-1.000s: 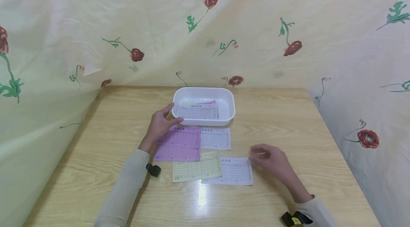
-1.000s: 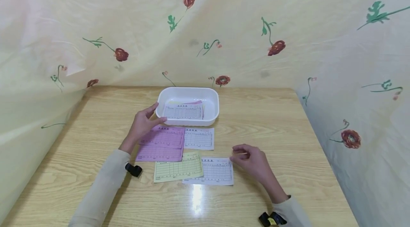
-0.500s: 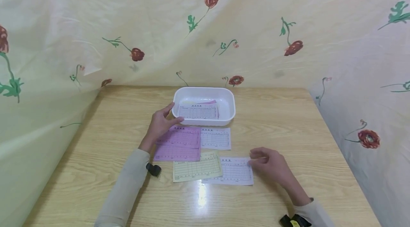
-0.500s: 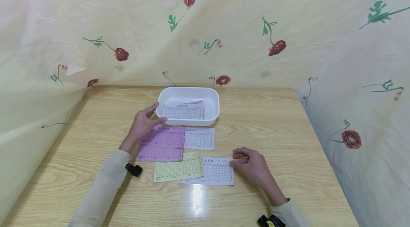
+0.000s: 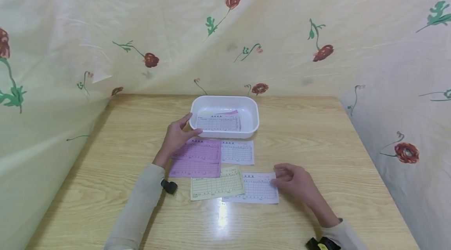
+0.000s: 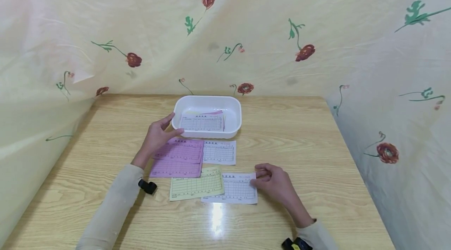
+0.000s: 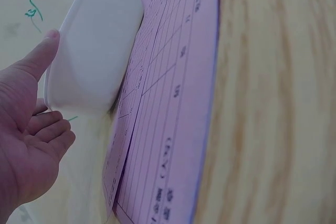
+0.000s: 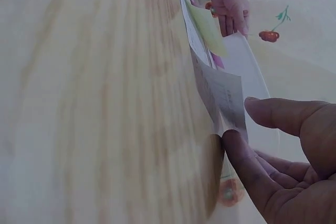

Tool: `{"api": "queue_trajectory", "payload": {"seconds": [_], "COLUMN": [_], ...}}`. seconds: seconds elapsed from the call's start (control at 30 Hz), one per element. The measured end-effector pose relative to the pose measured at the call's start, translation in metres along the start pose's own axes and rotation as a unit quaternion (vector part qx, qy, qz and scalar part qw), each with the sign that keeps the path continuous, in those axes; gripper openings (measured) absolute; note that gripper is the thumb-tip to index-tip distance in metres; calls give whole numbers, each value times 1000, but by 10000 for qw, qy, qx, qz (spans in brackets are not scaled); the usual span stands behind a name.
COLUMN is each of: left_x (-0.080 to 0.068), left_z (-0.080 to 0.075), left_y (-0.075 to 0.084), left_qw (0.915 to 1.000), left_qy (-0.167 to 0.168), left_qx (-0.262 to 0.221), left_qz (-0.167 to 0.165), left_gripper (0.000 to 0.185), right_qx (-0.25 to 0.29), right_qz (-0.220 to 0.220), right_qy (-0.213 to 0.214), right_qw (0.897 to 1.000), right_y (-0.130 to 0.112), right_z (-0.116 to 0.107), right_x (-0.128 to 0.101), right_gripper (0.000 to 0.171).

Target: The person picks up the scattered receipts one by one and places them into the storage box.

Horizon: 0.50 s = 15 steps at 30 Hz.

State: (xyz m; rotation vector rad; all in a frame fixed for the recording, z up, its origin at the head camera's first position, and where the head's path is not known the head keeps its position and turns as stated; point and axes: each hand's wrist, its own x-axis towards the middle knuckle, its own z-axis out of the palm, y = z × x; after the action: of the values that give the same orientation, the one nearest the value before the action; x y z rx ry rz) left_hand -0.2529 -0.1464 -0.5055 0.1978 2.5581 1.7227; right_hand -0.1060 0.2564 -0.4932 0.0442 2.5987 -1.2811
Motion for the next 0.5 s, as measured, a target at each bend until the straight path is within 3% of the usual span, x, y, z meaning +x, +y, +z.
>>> {"api": "queue_trajectory", "payload": {"seconds": [0.17,0.5], "left_x": [-1,0], "left_z": [-1,0], "left_y": [1,0], "left_qw": [10000,10000], "left_qy": [-10,-11], "left_qx": [-18,-42], "left_qz": [-39,-24], "left_gripper": [91,91], "right_qx": [78,16], "right_qz": [96,163], "right_qy": [-28,-59], "right_qw": [9999,9998], "right_y": [0,-5], "right_z": [3,9], "right_x": [0,0], "right_gripper": [60,48]}}
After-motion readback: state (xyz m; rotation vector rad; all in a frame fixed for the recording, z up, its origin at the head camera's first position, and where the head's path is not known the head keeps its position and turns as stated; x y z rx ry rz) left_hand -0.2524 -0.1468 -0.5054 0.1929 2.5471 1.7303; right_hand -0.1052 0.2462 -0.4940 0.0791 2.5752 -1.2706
